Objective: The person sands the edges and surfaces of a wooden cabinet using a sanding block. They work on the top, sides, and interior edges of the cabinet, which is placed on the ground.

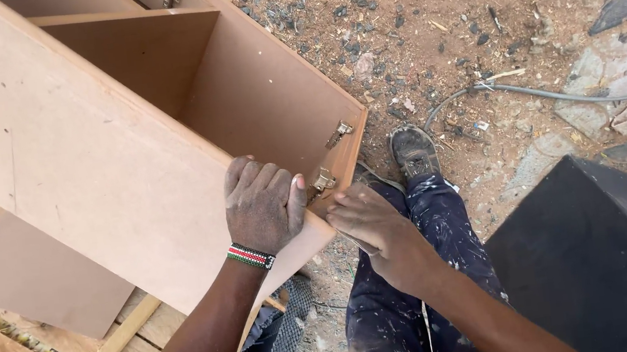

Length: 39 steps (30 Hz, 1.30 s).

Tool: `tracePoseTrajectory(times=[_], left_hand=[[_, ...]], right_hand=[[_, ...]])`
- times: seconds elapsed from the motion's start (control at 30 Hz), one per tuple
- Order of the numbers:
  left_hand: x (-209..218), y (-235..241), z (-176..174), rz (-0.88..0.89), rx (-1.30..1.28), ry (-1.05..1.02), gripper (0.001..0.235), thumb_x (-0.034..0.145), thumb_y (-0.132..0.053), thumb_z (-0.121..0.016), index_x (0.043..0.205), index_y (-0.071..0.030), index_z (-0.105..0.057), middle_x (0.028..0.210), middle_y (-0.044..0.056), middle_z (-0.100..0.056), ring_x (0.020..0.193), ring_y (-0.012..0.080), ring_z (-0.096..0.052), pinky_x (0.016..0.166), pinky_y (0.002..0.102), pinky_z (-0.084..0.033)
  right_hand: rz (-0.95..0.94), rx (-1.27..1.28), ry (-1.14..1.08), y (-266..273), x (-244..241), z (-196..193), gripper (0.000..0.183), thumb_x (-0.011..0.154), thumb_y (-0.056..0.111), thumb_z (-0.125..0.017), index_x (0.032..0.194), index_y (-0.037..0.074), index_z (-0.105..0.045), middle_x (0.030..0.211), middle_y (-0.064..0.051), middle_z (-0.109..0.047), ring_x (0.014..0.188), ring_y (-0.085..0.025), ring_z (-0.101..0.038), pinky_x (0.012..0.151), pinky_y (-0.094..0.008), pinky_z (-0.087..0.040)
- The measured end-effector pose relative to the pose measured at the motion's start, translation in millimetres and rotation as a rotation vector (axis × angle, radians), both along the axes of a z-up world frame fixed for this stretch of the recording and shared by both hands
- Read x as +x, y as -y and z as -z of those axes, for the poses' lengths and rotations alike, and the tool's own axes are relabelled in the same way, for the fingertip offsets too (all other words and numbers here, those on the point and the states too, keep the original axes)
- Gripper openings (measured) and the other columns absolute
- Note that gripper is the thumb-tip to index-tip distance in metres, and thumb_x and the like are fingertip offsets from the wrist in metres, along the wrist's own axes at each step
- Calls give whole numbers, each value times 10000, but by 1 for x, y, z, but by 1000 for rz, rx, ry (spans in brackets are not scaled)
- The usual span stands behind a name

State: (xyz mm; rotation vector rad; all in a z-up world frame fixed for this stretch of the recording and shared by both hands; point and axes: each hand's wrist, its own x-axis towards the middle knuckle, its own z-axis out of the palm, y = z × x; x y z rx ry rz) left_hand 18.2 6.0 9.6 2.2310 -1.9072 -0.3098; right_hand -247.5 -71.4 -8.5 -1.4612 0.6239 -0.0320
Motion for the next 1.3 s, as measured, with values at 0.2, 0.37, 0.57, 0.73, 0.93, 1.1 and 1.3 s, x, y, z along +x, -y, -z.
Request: tracePoseTrajectory(times=[0.2, 0.37, 0.57, 0.73, 0.93, 1.1, 1.3], left_hand=[[-3, 0, -6, -31, 29, 0, 568, 1228, -371, -571, 713, -142, -641, 713, 95, -646, 818, 276, -729, 1193, 505, -533], [0, 3, -1, -14, 1, -9, 533, 1219, -357, -591, 737, -136, -635, 745, 111, -650, 828, 287, -724, 1188, 502, -534], [0, 6, -6, 10, -4, 21, 548, 1222, -344, -574, 718, -135, -630, 725, 111, -628, 819, 293, -721, 1158, 503, -547], [5, 8, -4, 18, -23, -3, 555, 1221, -373, -559, 722, -139, -623, 727, 109, -618, 808, 304, -716, 1152, 518, -549], [5, 0, 4, 25, -37, 0, 530, 1208, -365, -580, 732, -141, -644, 741, 101, -641, 829, 282, -720, 1179, 508, -549], [-1, -2, -2, 5, -45, 5, 551, 1212, -382, -576, 717, -147, -632, 725, 101, -620, 820, 283, -714, 1164, 514, -550], [2, 0, 1, 25, -34, -31, 529, 1204, -373, -585, 730, -145, -640, 741, 113, -636, 828, 293, -725, 1175, 518, -541]], right_hand=[[-97, -72, 108, -2, 13, -1, 791, 916, -105, -598, 1685, 56, -688, 1747, -223, -676, 1720, -463, -463, 1468, -634, -279], [-253, -156, 48, 13, -13, 13, 875, 911, -98, -510, 1701, 226, -702, 1717, -124, -723, 1723, -423, -476, 1443, -628, -321], [-265, 38, 49, 33, 31, -7, 768, 1017, -170, -452, 1731, 63, -614, 1818, -312, -534, 1730, -629, -331, 1421, -790, -328], [-368, -2, -15, 46, 14, 6, 964, 910, -233, -527, 1742, 240, -648, 1792, -67, -648, 1771, -411, -380, 1447, -659, -297], [-332, 92, 12, 49, 11, -9, 918, 907, -235, -476, 1700, 177, -686, 1784, -114, -662, 1766, -484, -371, 1456, -707, -289], [-273, 141, 3, 39, 12, -6, 936, 863, -206, -520, 1706, 163, -688, 1794, -94, -659, 1798, -434, -333, 1480, -673, -242], [-151, 171, -20, 15, -8, -18, 806, 954, -172, -527, 1682, 122, -710, 1788, -139, -659, 1744, -405, -431, 1480, -594, -234]])
